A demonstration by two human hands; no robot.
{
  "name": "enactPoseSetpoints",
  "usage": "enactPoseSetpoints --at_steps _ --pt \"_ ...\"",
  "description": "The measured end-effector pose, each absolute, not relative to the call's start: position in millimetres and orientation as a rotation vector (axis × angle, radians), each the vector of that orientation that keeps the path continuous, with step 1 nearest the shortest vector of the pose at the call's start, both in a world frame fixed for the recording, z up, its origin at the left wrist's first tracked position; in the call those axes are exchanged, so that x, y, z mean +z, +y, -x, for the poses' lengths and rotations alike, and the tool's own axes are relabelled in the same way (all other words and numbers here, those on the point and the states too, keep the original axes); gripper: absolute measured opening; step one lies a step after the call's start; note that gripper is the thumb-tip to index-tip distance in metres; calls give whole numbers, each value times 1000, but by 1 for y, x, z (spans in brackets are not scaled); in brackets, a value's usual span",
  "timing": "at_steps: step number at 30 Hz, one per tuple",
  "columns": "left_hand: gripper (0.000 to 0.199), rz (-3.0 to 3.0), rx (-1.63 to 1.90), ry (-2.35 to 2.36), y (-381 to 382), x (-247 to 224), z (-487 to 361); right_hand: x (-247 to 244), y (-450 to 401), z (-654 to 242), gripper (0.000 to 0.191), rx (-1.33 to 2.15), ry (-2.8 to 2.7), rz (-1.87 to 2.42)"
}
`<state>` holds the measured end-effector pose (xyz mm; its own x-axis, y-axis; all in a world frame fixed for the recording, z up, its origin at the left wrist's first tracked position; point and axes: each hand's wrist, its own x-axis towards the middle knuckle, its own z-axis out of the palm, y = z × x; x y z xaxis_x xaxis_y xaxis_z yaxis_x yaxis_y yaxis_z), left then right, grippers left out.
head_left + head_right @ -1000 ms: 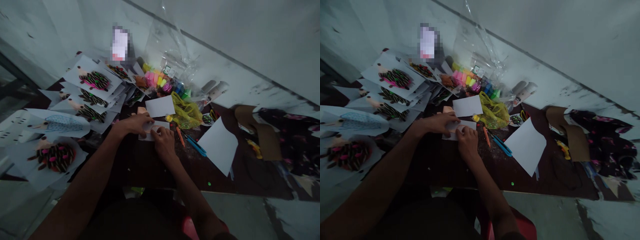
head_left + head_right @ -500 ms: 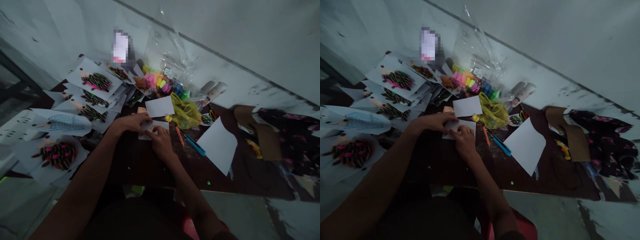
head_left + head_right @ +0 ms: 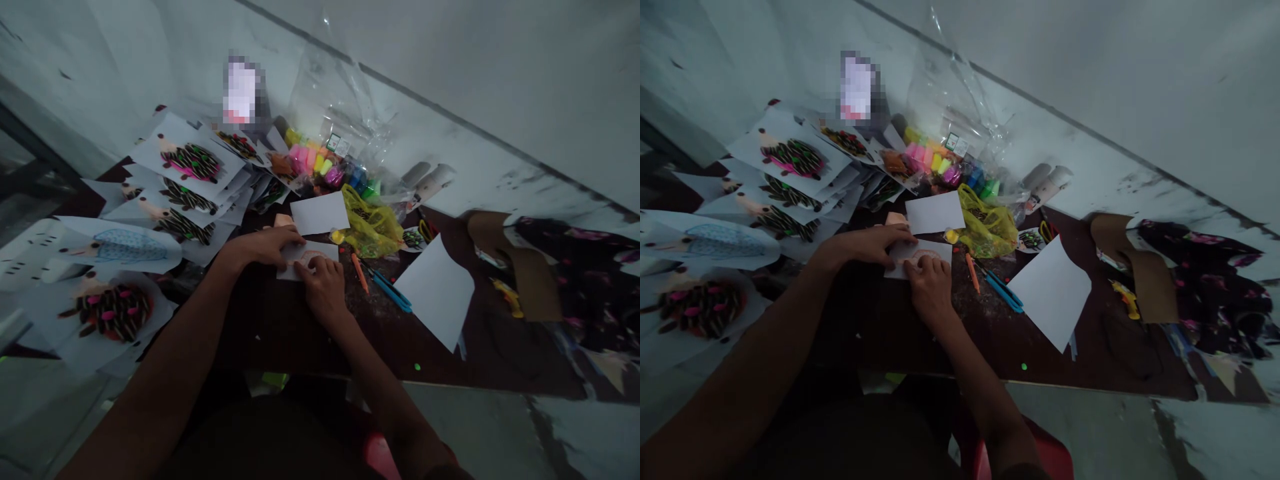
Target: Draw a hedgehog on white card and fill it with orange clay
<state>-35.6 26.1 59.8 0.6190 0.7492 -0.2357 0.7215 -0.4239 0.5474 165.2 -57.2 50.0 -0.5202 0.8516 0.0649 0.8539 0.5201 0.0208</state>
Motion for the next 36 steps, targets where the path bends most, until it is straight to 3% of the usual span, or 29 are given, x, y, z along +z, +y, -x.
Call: enactPoseSetpoints --at_steps 36 --pt "75 -2231 24 1207 25 59 27 56 -60 -165 38 -113 -2669 1665"
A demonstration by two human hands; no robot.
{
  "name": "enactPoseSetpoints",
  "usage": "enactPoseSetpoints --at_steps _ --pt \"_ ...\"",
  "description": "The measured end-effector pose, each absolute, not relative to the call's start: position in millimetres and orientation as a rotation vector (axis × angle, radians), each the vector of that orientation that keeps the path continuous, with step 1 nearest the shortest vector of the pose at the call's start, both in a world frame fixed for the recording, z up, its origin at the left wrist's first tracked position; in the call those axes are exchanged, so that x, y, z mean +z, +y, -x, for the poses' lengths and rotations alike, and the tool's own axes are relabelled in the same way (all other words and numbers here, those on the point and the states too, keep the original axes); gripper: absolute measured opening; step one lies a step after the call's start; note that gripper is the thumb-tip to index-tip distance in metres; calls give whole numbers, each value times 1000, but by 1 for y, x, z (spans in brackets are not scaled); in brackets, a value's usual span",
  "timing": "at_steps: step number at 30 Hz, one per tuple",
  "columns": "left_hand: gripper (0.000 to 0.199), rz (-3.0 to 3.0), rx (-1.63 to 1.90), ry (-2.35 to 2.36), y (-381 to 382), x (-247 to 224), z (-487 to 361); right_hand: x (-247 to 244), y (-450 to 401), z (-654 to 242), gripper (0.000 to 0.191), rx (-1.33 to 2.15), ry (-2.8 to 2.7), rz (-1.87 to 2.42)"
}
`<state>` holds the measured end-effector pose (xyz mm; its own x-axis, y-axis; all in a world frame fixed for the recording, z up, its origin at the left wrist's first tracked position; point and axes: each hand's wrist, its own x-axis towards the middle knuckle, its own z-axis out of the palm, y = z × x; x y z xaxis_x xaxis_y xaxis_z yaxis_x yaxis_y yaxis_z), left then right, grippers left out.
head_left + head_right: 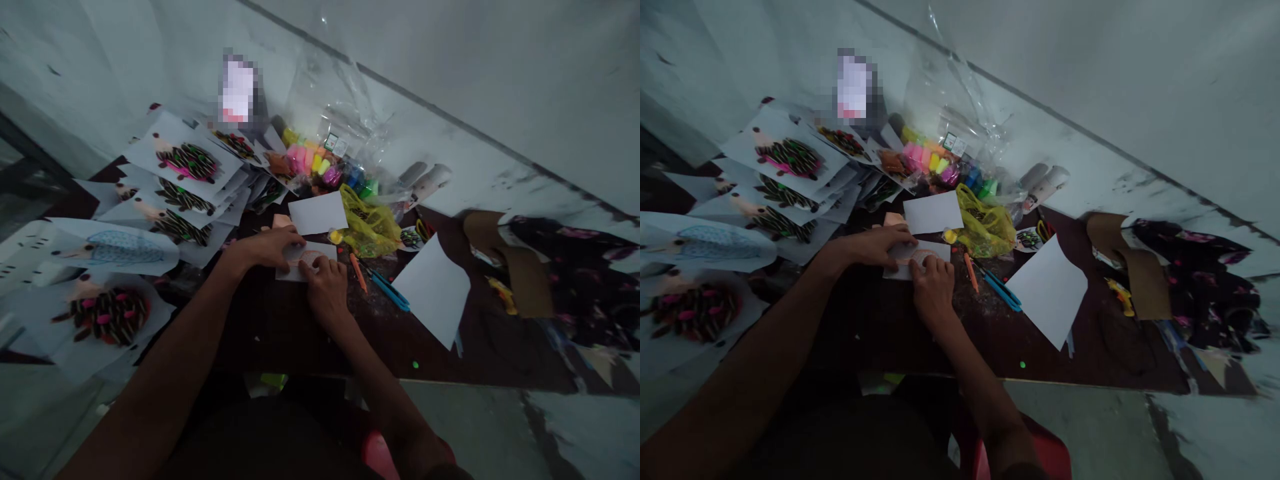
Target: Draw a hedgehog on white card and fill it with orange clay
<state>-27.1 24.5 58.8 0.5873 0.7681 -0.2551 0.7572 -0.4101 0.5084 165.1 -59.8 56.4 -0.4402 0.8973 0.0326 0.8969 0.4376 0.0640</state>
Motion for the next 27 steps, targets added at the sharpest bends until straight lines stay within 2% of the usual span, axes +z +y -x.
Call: enactPoseSetpoints --at_steps 18,27 --pt "74 -2266 39 1179 26 58 28 55 -49 -164 38 114 2657 -1692" --pt "74 -2243 12 1220 25 57 27 53 -51 -179 48 26 2689 -1931"
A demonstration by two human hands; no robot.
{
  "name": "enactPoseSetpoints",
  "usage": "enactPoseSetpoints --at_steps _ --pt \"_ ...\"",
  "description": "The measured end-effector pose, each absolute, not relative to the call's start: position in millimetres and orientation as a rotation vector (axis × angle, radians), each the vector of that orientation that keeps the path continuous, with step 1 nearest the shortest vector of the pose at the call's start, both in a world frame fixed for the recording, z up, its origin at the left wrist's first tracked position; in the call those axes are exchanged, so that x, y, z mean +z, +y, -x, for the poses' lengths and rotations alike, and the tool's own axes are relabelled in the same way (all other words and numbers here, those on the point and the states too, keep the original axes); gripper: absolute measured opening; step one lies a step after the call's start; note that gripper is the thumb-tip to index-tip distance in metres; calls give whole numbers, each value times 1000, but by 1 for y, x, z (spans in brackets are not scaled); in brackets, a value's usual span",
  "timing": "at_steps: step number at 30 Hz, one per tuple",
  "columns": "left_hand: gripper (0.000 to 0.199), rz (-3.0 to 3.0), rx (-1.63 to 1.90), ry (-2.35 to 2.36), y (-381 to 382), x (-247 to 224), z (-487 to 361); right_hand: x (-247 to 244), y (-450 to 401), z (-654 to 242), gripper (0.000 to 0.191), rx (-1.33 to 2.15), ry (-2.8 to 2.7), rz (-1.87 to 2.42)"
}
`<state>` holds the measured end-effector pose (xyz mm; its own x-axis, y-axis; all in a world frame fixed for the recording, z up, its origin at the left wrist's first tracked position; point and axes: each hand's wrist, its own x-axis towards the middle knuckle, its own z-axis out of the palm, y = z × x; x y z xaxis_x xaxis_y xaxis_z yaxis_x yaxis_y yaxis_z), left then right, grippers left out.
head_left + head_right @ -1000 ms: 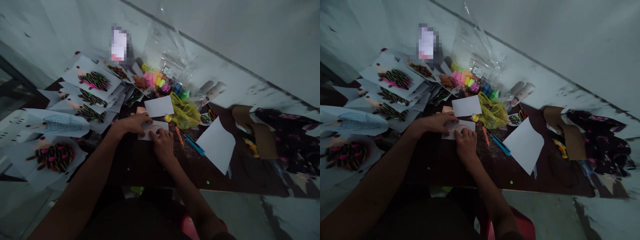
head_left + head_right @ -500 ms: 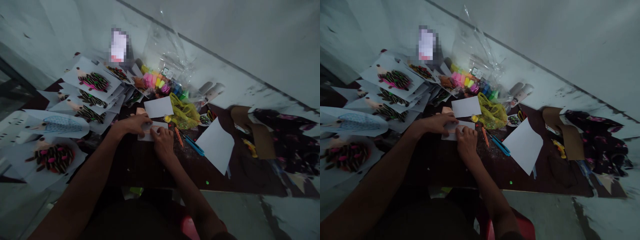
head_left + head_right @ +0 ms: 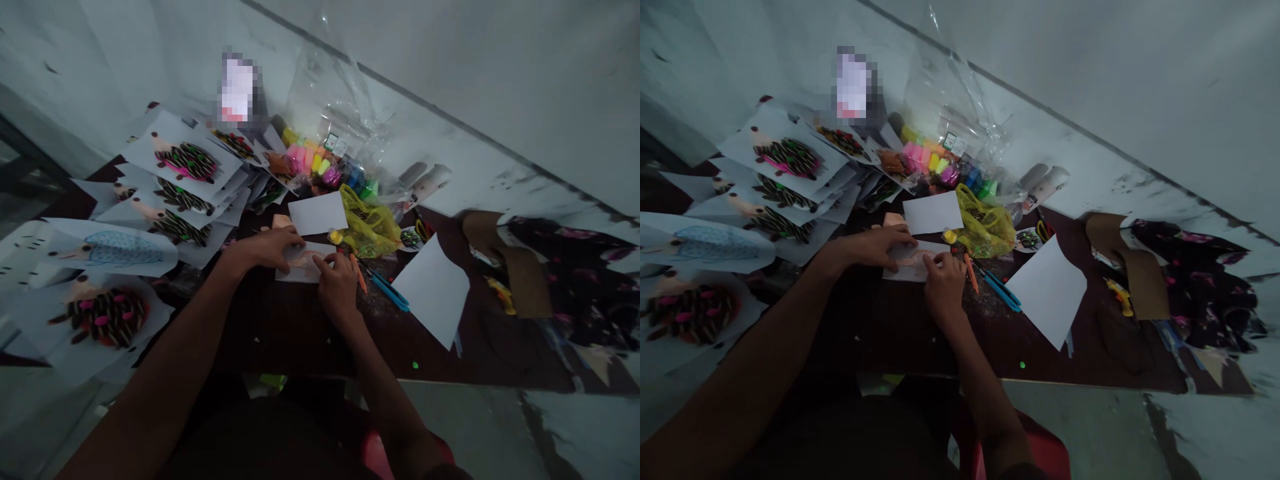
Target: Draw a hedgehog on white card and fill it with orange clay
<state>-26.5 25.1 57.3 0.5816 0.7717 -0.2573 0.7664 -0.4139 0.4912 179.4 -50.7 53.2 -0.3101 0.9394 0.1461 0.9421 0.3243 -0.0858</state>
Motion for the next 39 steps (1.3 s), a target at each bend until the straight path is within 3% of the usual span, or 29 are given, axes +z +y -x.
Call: enactPoseSetpoints --at_steps 15,20,27,39 --pt "63 -2254 106 1198 26 50 25 54 -50 -170 39 -15 -2594 1687" --pt "64 -2256 86 1183 26 51 26 56 -48 -169 38 -14 -2609 1703" --pt "67 -2241 62 1215 24 56 24 55 -48 -177 50 14 -2518 1669" --pt "76 -2224 24 1179 26 58 30 54 -55 -174 48 49 -2603 1613"
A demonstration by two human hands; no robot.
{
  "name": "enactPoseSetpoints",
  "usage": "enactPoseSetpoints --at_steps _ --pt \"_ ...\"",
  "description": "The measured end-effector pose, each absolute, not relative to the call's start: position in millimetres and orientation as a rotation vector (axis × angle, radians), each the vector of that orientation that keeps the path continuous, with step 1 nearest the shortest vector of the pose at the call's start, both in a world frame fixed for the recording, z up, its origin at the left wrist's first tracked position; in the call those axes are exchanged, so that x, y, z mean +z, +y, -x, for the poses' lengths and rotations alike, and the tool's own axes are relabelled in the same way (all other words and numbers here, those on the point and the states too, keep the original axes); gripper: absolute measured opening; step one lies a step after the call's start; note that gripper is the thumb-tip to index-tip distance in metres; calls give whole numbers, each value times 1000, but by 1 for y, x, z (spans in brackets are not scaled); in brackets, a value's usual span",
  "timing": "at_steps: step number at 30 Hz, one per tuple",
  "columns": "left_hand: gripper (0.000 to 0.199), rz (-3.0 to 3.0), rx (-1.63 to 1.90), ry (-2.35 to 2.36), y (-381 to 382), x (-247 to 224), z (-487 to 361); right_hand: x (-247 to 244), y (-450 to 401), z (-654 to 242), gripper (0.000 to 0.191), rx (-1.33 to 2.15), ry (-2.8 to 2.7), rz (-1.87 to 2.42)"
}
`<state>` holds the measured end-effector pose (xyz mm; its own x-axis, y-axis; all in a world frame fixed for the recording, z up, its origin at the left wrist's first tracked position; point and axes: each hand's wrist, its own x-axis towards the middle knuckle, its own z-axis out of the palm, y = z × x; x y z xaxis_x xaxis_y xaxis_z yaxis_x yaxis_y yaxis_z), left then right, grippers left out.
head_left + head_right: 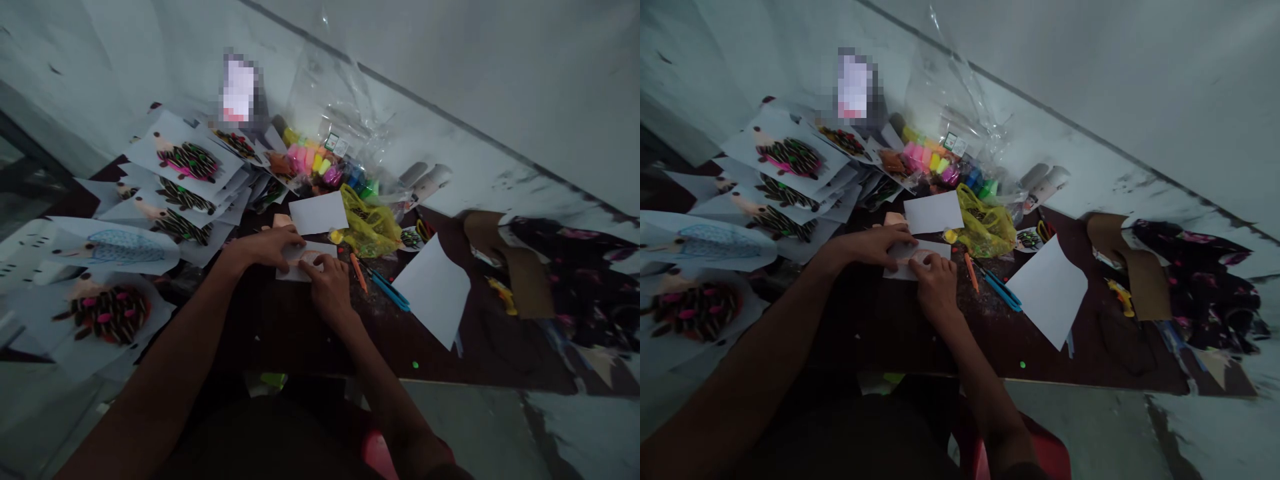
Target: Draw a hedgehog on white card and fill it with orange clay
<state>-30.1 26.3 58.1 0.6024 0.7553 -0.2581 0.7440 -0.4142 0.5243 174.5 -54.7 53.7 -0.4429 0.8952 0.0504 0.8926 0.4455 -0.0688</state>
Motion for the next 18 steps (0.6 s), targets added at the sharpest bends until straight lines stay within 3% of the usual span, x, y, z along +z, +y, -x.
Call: enactPoseSetpoints --at_steps 9,18 --pt "75 -2232 28 1175 26 59 31 57 -59 -169 38 1 -2678 1577" --pt "74 -2238 38 1145 28 58 32 57 -61 -174 45 80 -2632 1575"
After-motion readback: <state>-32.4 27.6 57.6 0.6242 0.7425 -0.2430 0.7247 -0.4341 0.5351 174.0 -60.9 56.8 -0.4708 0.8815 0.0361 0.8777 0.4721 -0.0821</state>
